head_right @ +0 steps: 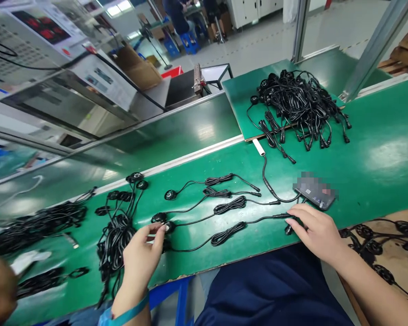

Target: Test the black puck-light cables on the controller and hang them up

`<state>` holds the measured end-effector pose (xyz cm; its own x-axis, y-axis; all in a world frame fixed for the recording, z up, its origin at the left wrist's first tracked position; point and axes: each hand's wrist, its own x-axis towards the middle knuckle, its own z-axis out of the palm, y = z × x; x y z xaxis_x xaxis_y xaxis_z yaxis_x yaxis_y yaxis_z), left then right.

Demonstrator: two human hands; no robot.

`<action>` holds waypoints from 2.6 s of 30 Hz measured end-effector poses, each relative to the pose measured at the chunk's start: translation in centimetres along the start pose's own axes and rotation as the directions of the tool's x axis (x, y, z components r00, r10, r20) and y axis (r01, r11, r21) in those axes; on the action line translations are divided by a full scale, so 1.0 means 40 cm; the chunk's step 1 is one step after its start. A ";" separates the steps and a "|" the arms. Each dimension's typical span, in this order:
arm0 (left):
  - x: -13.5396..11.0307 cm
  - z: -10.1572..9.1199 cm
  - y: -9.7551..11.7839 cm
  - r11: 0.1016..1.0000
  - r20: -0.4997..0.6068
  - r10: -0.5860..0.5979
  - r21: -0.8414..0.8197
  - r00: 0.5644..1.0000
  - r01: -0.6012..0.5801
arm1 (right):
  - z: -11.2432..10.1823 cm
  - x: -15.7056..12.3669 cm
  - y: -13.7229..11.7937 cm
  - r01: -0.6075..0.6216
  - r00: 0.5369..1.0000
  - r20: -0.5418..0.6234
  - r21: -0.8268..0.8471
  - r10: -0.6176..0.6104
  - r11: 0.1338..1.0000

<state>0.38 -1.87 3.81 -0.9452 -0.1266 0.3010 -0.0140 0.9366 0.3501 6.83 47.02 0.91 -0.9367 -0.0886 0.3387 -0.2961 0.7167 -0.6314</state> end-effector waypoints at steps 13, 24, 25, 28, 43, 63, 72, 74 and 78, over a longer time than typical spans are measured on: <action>-0.064 0.229 0.651 0.565 0.292 0.825 -0.457 0.484 -0.687 | -0.025 0.039 0.031 0.055 0.990 0.124 0.110 -0.068 0.992; -0.062 0.207 0.600 0.655 0.417 0.756 -0.498 0.505 -0.569 | -0.025 0.051 0.021 -0.081 0.988 0.147 0.221 0.049 0.972; -0.055 0.197 0.587 0.673 0.432 0.740 -0.503 0.516 -0.543 | -0.029 0.051 0.021 -0.107 0.989 0.121 0.240 0.080 0.965; -0.034 0.172 0.562 0.692 0.429 0.714 -0.551 0.553 -0.467 | -0.034 0.052 0.015 -0.138 0.990 0.077 0.262 0.121 0.955; 0.001 0.277 0.650 0.588 0.272 0.779 -0.630 0.565 -0.508 | -0.021 0.057 -0.002 -0.137 0.990 0.003 0.256 0.141 0.957; -0.018 0.305 0.670 0.588 0.350 0.761 -0.727 0.546 -0.354 | 0.012 0.016 0.054 0.108 0.994 -0.011 -0.084 -0.110 0.991; -0.023 0.310 0.695 0.611 0.407 0.734 -0.745 0.544 -0.268 | 0.006 0.018 0.057 0.155 0.987 -0.017 -0.139 -0.158 0.978; -0.021 0.288 0.686 0.585 0.350 0.768 -0.725 0.536 -0.365 | 0.004 0.018 0.061 0.164 0.986 -0.002 -0.137 -0.166 0.977; -0.026 0.162 0.572 0.574 0.128 0.758 -0.597 0.639 -0.561 | -0.018 0.002 0.044 0.099 0.988 -0.111 -0.099 -0.109 0.990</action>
<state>-1.07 21.80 5.77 -0.6566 0.6709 0.3446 0.7170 0.4135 0.5612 6.37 48.78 0.34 -0.8723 -0.0895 0.4807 -0.3670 0.7695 -0.5227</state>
